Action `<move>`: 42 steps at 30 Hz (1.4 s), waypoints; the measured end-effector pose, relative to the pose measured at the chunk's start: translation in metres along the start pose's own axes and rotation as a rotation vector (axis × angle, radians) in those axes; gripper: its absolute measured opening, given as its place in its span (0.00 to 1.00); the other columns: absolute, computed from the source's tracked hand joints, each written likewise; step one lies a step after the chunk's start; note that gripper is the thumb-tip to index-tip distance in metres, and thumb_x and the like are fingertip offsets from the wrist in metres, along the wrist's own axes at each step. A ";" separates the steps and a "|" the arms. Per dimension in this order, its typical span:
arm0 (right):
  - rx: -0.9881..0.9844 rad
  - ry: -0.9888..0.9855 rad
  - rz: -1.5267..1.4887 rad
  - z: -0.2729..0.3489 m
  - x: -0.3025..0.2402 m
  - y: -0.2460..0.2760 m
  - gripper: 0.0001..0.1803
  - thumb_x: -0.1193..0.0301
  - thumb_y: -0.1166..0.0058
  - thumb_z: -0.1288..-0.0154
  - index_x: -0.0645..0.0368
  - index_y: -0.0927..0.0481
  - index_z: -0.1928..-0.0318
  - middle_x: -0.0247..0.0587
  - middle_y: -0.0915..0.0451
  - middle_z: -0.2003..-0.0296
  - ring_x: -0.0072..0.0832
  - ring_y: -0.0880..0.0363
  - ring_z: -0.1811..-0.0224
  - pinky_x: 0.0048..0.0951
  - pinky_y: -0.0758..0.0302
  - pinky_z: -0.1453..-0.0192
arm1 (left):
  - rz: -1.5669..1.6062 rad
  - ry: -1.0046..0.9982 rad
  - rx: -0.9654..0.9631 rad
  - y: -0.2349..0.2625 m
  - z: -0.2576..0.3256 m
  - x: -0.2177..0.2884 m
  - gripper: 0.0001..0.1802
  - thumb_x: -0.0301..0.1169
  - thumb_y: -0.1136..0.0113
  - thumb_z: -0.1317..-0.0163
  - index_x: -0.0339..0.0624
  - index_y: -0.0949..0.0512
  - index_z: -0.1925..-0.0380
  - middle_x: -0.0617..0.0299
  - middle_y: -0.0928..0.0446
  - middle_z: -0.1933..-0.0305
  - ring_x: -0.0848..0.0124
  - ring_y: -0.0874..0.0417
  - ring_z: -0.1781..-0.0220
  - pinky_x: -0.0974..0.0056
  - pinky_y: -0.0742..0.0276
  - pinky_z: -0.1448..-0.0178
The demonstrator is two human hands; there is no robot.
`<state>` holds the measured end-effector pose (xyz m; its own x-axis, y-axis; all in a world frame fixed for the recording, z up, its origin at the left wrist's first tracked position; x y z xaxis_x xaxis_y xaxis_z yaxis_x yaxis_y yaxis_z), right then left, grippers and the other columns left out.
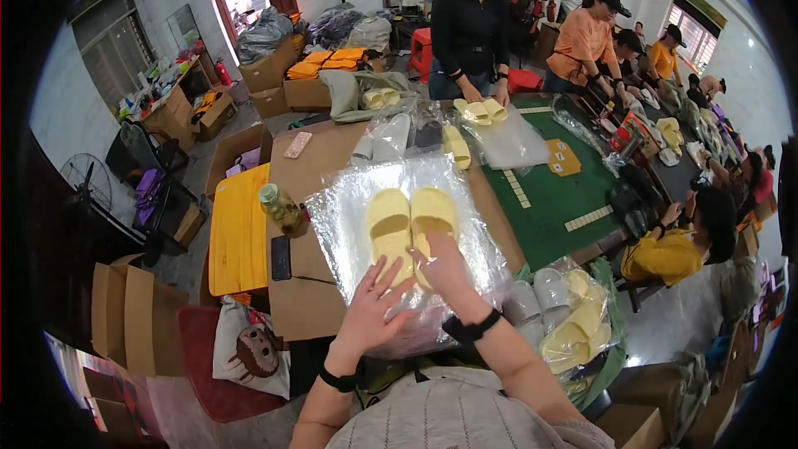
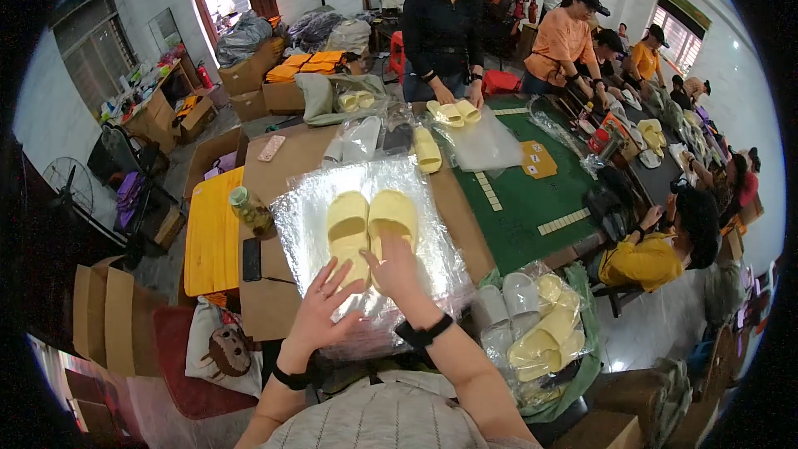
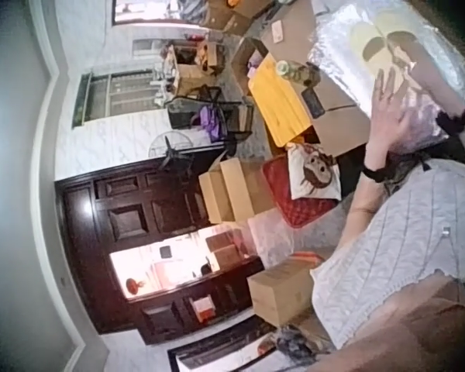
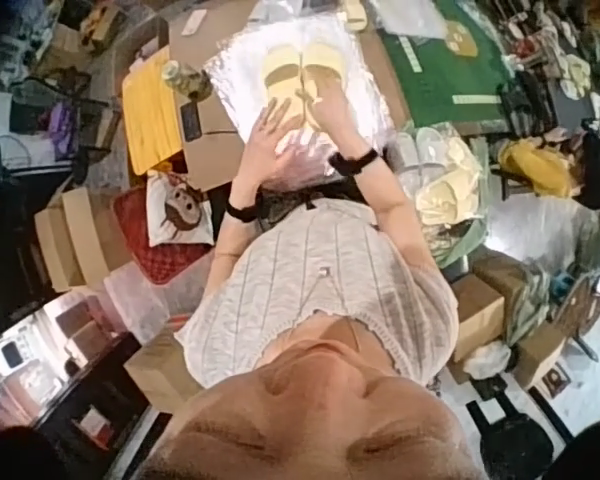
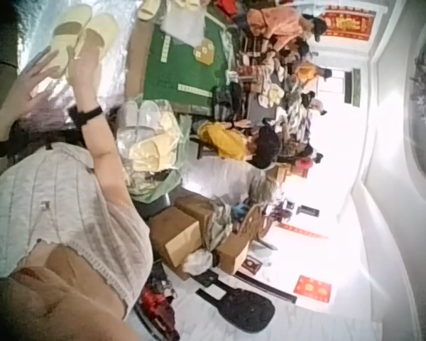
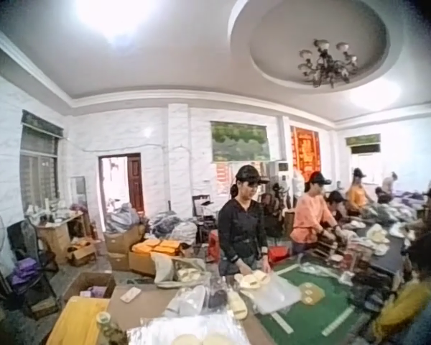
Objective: Packaging sandals into plastic bags and placing them into a larger transport sack in a manufacturing facility.
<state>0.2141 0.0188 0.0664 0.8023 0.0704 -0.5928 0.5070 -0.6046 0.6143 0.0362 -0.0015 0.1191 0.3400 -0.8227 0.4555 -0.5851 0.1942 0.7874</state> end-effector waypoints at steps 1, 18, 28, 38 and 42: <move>-0.033 0.066 -0.057 0.012 -0.005 0.009 0.16 0.62 0.41 0.38 0.62 0.22 0.58 0.51 0.22 0.62 0.48 0.23 0.60 0.42 0.26 0.56 | 0.047 0.063 0.030 0.003 0.005 -0.004 0.26 0.34 0.36 0.45 0.48 0.24 0.43 0.55 0.36 0.30 0.51 0.40 0.27 0.49 0.39 0.29; -0.293 0.131 0.034 0.069 0.055 0.130 0.15 0.77 0.40 0.46 0.51 0.17 0.56 0.36 0.22 0.46 0.32 0.22 0.58 0.32 0.24 0.56 | -0.016 0.115 -0.061 -0.002 0.068 -0.052 0.20 0.19 0.43 0.48 0.50 0.18 0.55 0.64 0.23 0.41 0.56 0.31 0.32 0.56 0.29 0.38; -0.272 0.104 -0.081 0.072 0.083 0.114 0.05 0.71 0.37 0.45 0.54 0.16 0.67 0.33 0.15 0.61 0.34 0.20 0.64 0.33 0.22 0.60 | 0.171 0.241 0.118 -0.007 0.084 -0.072 0.05 0.25 0.38 0.45 0.44 0.17 0.67 0.60 0.16 0.57 0.58 0.21 0.46 0.56 0.26 0.41; -0.108 -0.281 -0.084 0.054 0.096 0.092 0.09 0.65 0.38 0.43 0.59 0.16 0.71 0.41 0.19 0.74 0.34 0.20 0.69 0.32 0.27 0.66 | 0.089 0.768 0.197 -0.018 0.078 -0.095 0.11 0.35 0.39 0.42 0.39 0.18 0.73 0.54 0.21 0.73 0.57 0.21 0.67 0.58 0.27 0.62; -0.144 -0.470 -0.086 0.054 0.120 0.067 0.13 0.61 0.38 0.44 0.60 0.17 0.71 0.41 0.19 0.78 0.34 0.20 0.75 0.33 0.26 0.69 | 0.082 0.798 0.278 -0.038 0.073 -0.108 0.12 0.37 0.40 0.43 0.39 0.18 0.76 0.54 0.23 0.75 0.57 0.23 0.71 0.56 0.29 0.66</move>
<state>0.3270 -0.0555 0.0083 0.5440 -0.2699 -0.7945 0.6297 -0.4945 0.5991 -0.0318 0.0412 0.0099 0.6449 -0.1677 0.7456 -0.7548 0.0127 0.6558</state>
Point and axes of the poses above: each hand's wrist, its own z-axis away from the middle knuckle, its own y-axis out of the back of the hand, x = y × z, the point moved 4 cm from there along -z, towards the middle knuckle
